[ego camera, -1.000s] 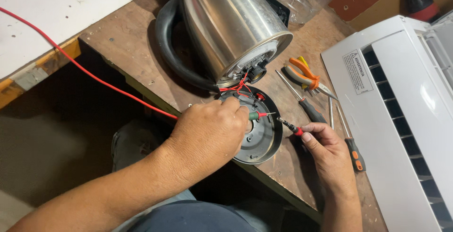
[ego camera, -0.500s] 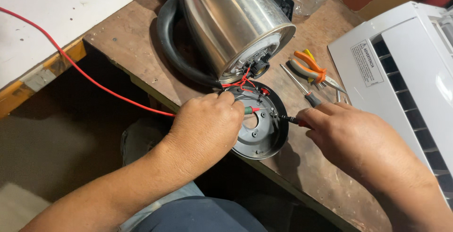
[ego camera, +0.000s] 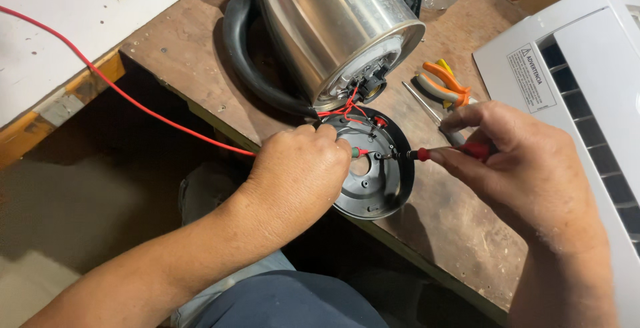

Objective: The person disassembles a stainless steel electric kettle by unscrewing the base with a screwdriver. They then use a multimeter to test the internal wiring and heating element connections.

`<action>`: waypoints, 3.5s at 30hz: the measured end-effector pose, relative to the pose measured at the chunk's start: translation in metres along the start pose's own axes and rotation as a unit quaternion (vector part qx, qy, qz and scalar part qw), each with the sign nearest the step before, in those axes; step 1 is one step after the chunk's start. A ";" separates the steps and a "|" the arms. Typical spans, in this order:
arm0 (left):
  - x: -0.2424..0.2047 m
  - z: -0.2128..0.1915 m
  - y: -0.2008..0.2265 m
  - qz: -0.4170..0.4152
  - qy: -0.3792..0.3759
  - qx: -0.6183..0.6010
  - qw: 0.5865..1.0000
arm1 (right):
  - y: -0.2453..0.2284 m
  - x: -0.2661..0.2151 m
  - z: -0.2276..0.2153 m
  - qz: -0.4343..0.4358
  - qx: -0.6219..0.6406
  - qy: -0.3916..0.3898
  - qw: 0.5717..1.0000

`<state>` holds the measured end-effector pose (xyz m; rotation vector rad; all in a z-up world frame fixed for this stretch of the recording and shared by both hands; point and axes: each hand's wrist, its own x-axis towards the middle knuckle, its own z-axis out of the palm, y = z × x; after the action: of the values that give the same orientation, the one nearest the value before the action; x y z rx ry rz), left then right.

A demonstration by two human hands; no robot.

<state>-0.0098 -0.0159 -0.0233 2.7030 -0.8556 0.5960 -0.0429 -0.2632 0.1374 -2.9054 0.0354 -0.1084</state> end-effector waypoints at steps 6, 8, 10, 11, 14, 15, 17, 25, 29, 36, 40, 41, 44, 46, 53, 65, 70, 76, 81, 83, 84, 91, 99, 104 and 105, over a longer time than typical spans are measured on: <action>0.000 0.002 0.000 0.000 -0.001 0.017 1.000 | -0.003 0.014 0.029 -0.074 0.205 0.046 0.975; 0.000 0.002 0.000 -0.003 0.003 0.016 1.000 | 0.006 0.020 0.045 -0.134 0.278 0.048 0.950; 0.000 0.001 0.001 -0.012 -0.003 0.005 1.000 | 0.021 0.026 0.060 -0.124 0.443 0.024 0.888; 0.001 -0.001 0.000 -0.015 -0.004 0.008 1.000 | 0.026 0.031 0.066 -0.127 0.445 0.021 0.886; 0.003 -0.004 0.000 -0.009 -0.015 0.002 1.000 | 0.037 0.037 0.083 -0.167 0.316 -0.060 0.932; 0.003 -0.004 0.000 -0.009 -0.009 0.006 1.000 | 0.036 0.037 0.088 -0.160 0.248 -0.079 0.952; 0.002 -0.002 0.000 -0.009 -0.008 0.007 1.000 | 0.035 0.033 0.093 -0.149 0.181 -0.100 0.967; 0.005 -0.003 0.001 0.001 -0.012 -0.001 1.000 | 0.059 0.041 0.108 -0.318 0.104 -0.032 0.942; 0.003 0.001 0.001 0.001 0.014 0.010 1.000 | 0.070 0.039 0.116 -0.126 0.235 -0.036 0.963; 0.006 -0.005 0.002 0.006 0.035 0.018 0.999 | 0.070 0.042 0.118 -0.034 0.368 -0.012 0.929; 0.005 -0.004 0.003 0.014 0.051 0.046 0.998 | 0.057 0.035 0.111 0.023 0.364 0.046 0.930; 0.005 -0.005 0.003 0.015 0.051 0.045 0.998 | 0.058 0.034 0.111 0.024 0.363 0.047 0.930; 0.007 -0.006 0.002 0.027 0.079 0.050 0.995 | 0.059 0.036 0.112 0.026 0.324 0.051 0.944; 0.008 -0.004 0.002 0.022 0.079 0.044 0.996 | 0.058 0.039 0.116 0.053 0.372 0.038 0.926; 0.011 -0.014 0.006 0.025 0.107 0.012 0.994 | 0.056 0.038 0.116 0.004 0.297 0.029 0.954; 0.062 0.003 0.047 0.006 0.110 -0.096 0.989 | 0.076 0.051 0.120 0.004 0.540 0.015 0.842; 0.085 0.025 0.055 -0.058 0.103 -0.143 0.983 | 0.070 0.046 0.120 -0.008 0.545 0.082 0.834; 0.086 0.017 0.052 -0.087 -0.021 -0.199 0.976 | 0.086 0.054 0.105 -0.037 0.510 0.186 0.839; 0.109 0.002 0.047 -0.095 -0.040 -0.172 0.980 | 0.066 0.042 0.083 0.009 0.498 0.160 0.852; 0.110 0.003 0.046 -0.084 -0.017 -0.159 0.983 | 0.060 0.037 0.074 0.036 0.464 0.136 0.874; 0.108 0.006 0.044 -0.057 -0.018 -0.134 0.989 | 0.063 0.039 0.076 0.020 0.453 0.147 0.879; 0.103 0.002 0.039 -0.033 -0.061 -0.081 0.994 | 0.062 0.037 0.075 0.013 0.449 0.161 0.879; 0.151 0.018 0.053 0.015 0.003 -0.071 0.997 | 0.070 0.042 0.079 -0.007 0.435 0.194 0.880; 0.169 0.072 0.050 0.067 -0.127 0.025 0.989 | 0.072 0.044 0.074 -0.019 0.407 0.231 0.883; 0.171 0.057 0.051 0.057 -0.079 0.006 0.995 | 0.072 0.044 0.073 -0.005 0.409 0.230 0.883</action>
<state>0.1046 -0.1601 0.0085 2.7548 -1.0544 0.4150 0.0055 -0.3178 0.0534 -1.9772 0.0412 -0.6436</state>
